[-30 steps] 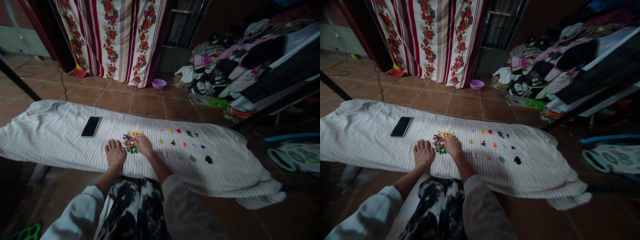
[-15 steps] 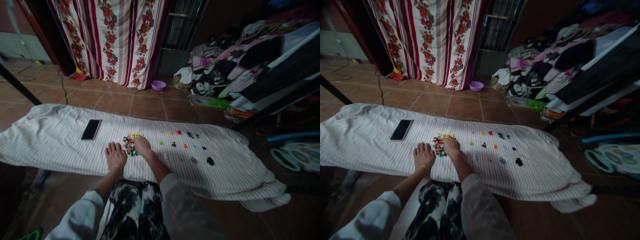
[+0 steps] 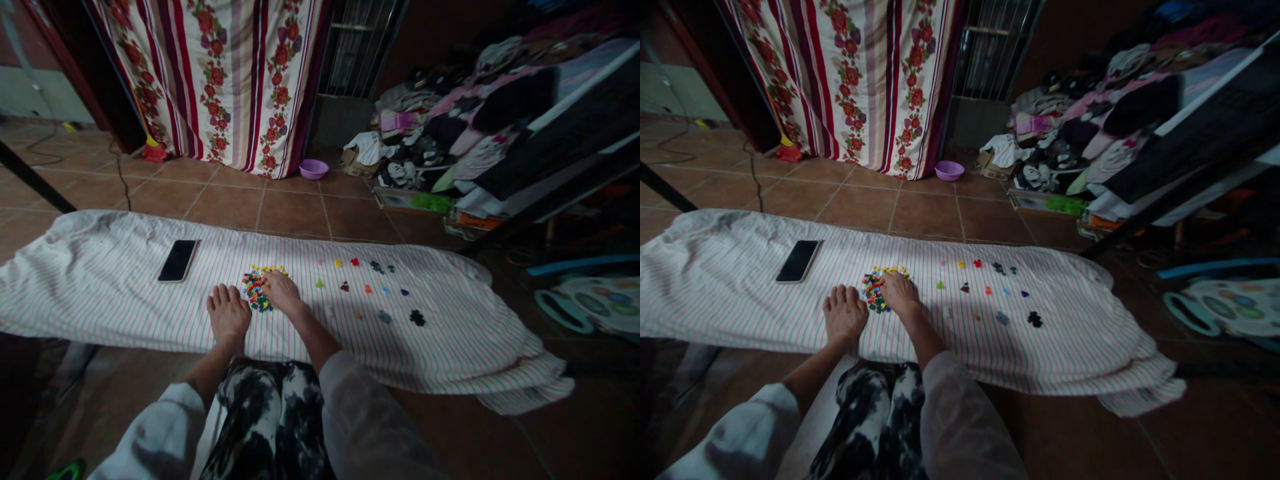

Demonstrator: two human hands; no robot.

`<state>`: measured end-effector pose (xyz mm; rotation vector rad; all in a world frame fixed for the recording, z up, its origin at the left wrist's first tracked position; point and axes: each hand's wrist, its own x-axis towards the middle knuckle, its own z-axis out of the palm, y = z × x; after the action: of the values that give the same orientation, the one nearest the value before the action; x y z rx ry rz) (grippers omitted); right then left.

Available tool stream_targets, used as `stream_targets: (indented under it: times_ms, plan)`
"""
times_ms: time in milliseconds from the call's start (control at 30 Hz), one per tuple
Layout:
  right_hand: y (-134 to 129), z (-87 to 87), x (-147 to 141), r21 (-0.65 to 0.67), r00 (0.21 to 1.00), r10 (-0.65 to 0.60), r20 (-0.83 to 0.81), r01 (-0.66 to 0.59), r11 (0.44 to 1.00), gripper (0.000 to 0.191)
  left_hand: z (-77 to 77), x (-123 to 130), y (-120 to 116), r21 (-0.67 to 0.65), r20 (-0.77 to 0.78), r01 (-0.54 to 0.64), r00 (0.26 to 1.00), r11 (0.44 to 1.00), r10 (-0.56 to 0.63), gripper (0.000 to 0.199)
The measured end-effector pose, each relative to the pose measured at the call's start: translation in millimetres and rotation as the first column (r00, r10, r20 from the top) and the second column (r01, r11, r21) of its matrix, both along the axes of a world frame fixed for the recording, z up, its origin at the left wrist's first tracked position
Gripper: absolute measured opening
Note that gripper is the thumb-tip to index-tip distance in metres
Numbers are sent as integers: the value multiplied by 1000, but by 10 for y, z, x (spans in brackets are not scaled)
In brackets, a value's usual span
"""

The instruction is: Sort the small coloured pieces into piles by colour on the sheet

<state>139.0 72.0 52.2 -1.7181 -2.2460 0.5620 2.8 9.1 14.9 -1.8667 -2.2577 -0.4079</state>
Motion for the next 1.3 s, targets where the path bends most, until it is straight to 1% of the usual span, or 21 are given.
stream_targets:
  times_ms: [67, 100, 133, 167, 200, 267, 333, 400, 467, 567, 633, 733, 867, 1000, 1167, 1233, 1300]
  plan:
    - [2, -71, 44, -9, 977, -53, -207, 52, 999, 17, 5, -1, -3, 1, 8, 2, 1000, 1000, -2, 37]
    - [5, -113, 61, -38, 939, -85, -333, 77, 996, 15, 7, -1, -4, 1, 11, 3, 1000, 1000, -3, 38]
    - [9, -156, 72, -79, 877, -121, -466, 94, 992, 13, 9, -1, -5, 1, 13, 3, 1000, 1000, -3, 37]
    - [12, -196, 79, -129, 788, -161, -594, 104, 986, 12, 10, -2, -6, 0, 13, 2, 1000, 1000, -2, 37]
    - [13, -231, 82, -182, 681, -202, -704, 102, 978, 12, 10, -2, -6, -3, 12, 2, 1000, 1000, -2, 37]
    - [5, -277, 77, -279, 454, -283, -845, 79, 957, 15, 9, -4, -6, -8, 7, 2, 1000, 1000, -2, 36]
    - [-17, -283, 68, -349, 270, -349, -897, 50, 936, 22, 5, -6, -3, -12, 1, 0, 1000, 1000, 0, 35]
    - [-49, -258, 63, -398, 137, -397, -907, 24, 917, 28, -2, -8, 0, -13, -5, -2, 1000, 1000, 2, 35]
    - [-83, -221, 66, -424, 38, -424, -905, -13, 905, 30, -8, -9, 1, -12, -8, -3, 1000, 1000, 3, 35]
    - [-120, -178, 75, -436, -67, -440, -895, -73, 897, 32, -13, -8, -1, -9, -4, 2, 1000, 1000, -2, 36]
    - [-131, -170, 80, -434, -111, -442, -890, -87, 896, 33, -15, -8, -3, -7, -3, 4, 1000, 1000, -4, 37]
    - [-140, -178, 87, -424, -138, -431, -892, -81, 902, 34, -17, -8, 0, -7, -12, 0, 1000, 1000, 0, 37]
    - [-177, -186, 131, -415, -133, -419, -898, -60, 908, 33, 3, -3, 2, -15, -22, -6, 1000, 1000, 5, 36]
    - [-251, -188, 241, -403, -111, -400, -910, -4, 915, 32, 33, 2, -23, -20, -16, 10, 1000, 1000, -10, 34]
    - [-354, -205, 501, -390, -112, -378, -919, 116, 913, 29, 16, -8, -39, -14, 5, 12, 1000, 1000, -12, 34]
    - [-403, -200, 656, -377, -100, -365, -926, 162, 912, 28, 9, -10, -35, -4, 11, 19, 1000, 1000, -19, 36]
    - [-462, -183, 847, -358, -77, -349, -934, 222, 907, 27, 12, -9, -35, -23, 17, 26, 1000, 999, -25, 37]
